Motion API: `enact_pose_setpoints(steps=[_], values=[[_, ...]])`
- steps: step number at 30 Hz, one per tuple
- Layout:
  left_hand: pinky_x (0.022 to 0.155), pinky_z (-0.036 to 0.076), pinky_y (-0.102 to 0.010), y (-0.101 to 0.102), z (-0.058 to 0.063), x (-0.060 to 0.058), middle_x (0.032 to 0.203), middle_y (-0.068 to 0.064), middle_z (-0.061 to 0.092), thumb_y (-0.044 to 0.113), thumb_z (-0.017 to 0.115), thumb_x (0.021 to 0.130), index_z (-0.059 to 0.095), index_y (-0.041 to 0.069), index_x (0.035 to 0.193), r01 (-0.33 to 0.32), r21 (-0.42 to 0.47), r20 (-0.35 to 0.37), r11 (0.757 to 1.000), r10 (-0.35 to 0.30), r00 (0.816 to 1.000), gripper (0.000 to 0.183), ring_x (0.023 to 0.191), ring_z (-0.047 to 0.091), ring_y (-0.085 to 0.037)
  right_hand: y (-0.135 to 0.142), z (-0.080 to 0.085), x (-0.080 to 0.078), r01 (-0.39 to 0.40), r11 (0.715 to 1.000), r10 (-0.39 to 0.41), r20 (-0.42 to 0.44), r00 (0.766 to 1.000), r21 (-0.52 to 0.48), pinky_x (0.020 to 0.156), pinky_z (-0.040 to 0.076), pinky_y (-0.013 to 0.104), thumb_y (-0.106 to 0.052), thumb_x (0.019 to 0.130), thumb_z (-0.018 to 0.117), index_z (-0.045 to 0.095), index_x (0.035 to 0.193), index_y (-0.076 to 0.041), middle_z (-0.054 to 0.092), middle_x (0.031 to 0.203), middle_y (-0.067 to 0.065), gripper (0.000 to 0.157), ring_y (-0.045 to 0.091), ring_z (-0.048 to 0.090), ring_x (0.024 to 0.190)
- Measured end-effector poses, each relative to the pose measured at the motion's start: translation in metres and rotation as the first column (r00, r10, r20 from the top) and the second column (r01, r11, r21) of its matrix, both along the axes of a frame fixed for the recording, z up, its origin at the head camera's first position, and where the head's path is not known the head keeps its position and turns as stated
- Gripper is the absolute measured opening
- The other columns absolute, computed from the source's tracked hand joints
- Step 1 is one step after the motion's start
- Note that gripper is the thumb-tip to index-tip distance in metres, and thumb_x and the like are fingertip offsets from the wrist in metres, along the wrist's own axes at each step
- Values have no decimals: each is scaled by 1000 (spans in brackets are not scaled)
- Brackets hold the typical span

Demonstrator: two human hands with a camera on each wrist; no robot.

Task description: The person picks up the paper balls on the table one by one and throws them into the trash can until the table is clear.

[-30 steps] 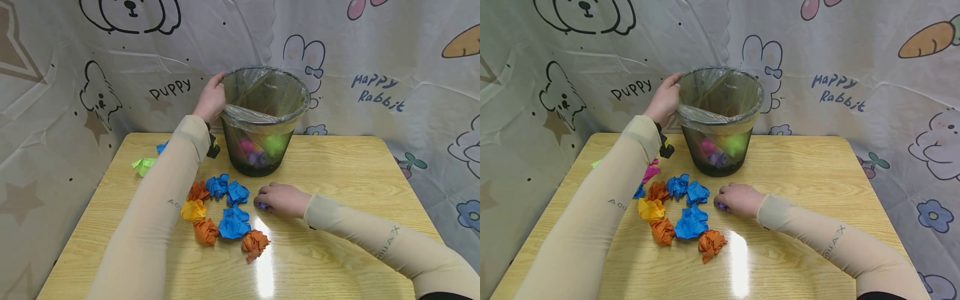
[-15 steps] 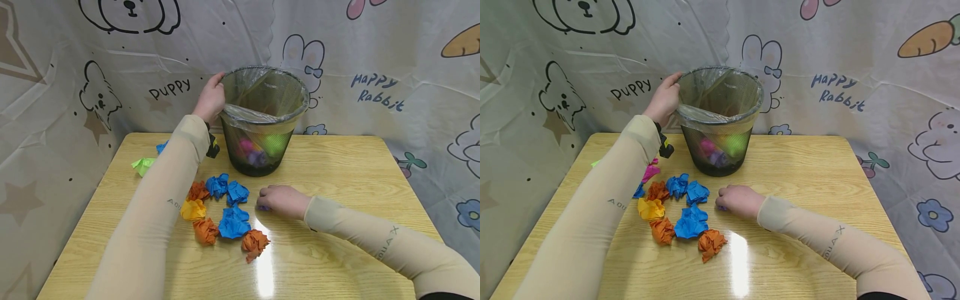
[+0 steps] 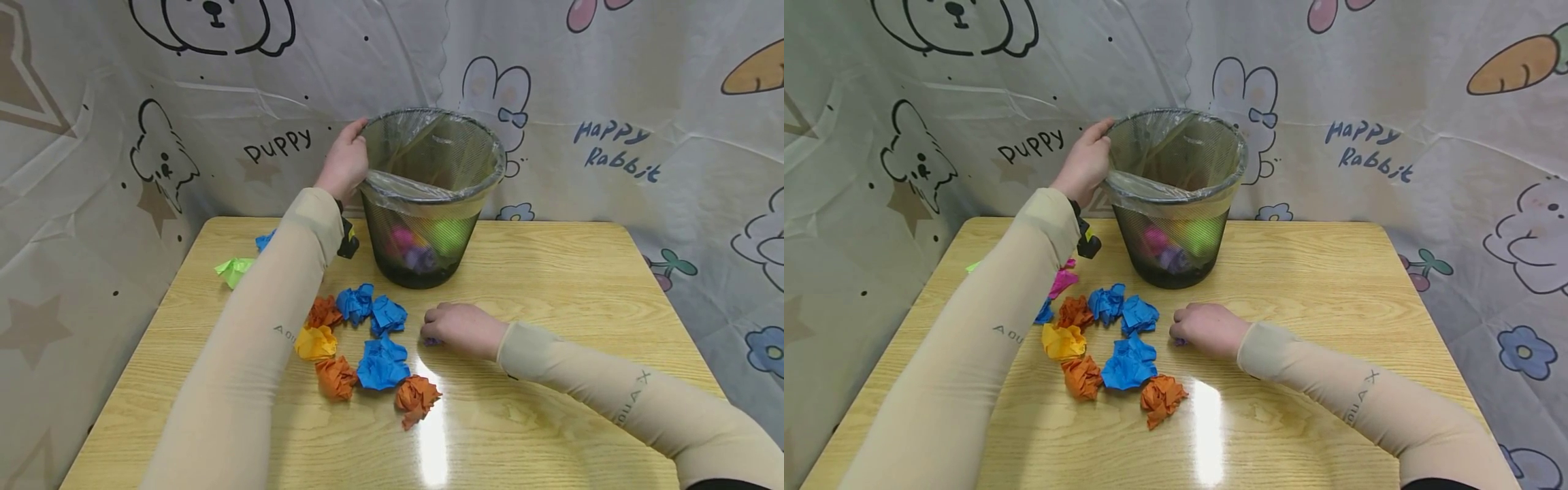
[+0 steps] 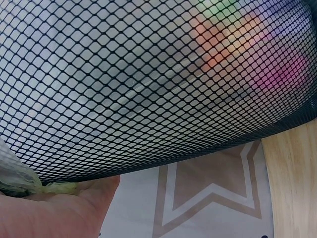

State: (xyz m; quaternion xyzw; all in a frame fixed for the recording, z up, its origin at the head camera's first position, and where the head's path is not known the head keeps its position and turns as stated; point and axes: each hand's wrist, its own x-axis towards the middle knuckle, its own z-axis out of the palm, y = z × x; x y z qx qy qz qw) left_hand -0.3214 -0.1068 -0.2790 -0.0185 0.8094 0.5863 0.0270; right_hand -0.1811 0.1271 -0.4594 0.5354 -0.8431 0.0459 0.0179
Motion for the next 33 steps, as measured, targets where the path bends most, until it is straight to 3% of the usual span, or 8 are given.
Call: enact_pose_setpoints(steps=[5, 11, 22, 24, 26, 29, 31, 33], values=[[58, 39, -23, -1, 0, 0, 169, 8, 18, 26, 22, 114, 22, 32, 165, 8, 11, 4, 1000, -8, 1000, 51, 49, 30, -6, 3, 3, 0, -3, 999, 4, 32, 999, -33, 73, 54, 29, -16, 92, 79, 78, 98, -18, 64, 89, -5, 7, 14, 61, 82], [52, 36, -22, 0, 1, 2, 169, 9, 18, 27, 21, 114, 21, 33, 165, 11, 8, 13, 1000, -11, 1000, 51, 47, 28, -6, 6, 21, 4, -1, 998, 4, 38, 999, -64, 77, 56, 30, -8, 89, 80, 77, 99, -16, 67, 93, -3, 13, 14, 64, 86], [72, 41, -29, 0, 1, 3, 169, 10, 16, 26, 21, 114, 20, 32, 165, 9, 1, 7, 1000, -9, 1000, 51, 56, 33, -9, 17, 55, 11, -27, 988, 32, 29, 999, -150, 78, 56, 29, -1, 90, 77, 75, 98, -15, 67, 95, -3, 16, 12, 64, 87], [82, 41, -27, 0, 1, 3, 169, 11, 16, 27, 21, 114, 21, 32, 165, 4, -13, 11, 1000, -4, 1000, 51, 73, 45, -5, 19, 64, 12, -29, 987, 34, 30, 999, -159, 77, 56, 28, -1, 90, 77, 75, 99, -15, 67, 96, -3, 17, 12, 63, 87], [94, 40, -28, 0, 1, 3, 169, 12, 16, 27, 21, 114, 21, 32, 165, 1, -24, 14, 1000, -1, 1000, 51, 101, 52, -7, 21, 73, 14, -32, 985, 38, 35, 999, -168, 77, 56, 28, 0, 90, 77, 75, 101, -15, 66, 98, -3, 18, 11, 63, 87], [108, 32, -29, 1, 2, 2, 169, 12, 14, 27, 21, 114, 21, 32, 165, -1, -40, 14, 999, 2, 1000, 51, 138, 34, -11, 24, 88, 16, -28, 982, 36, 38, 999, -188, 79, 56, 28, 1, 90, 77, 75, 104, -14, 67, 102, -3, 22, 12, 64, 91], [109, 32, -30, 1, 2, 2, 169, 13, 14, 27, 20, 114, 20, 32, 165, -1, -37, 14, 999, 1, 1000, 51, 141, 32, -13, 25, 99, 18, -28, 978, 37, 43, 998, -205, 82, 57, 29, 3, 88, 78, 76, 107, -13, 68, 106, -1, 26, 13, 65, 94], [105, 35, -30, 1, 1, 2, 169, 12, 14, 27, 20, 114, 20, 32, 165, -1, -31, 13, 1000, 2, 1000, 51, 133, 38, -13, 27, 111, 20, -27, 975, 36, 40, 999, -219, 84, 57, 30, 4, 86, 80, 76, 109, -12, 69, 109, 0, 29, 13, 66, 97]])
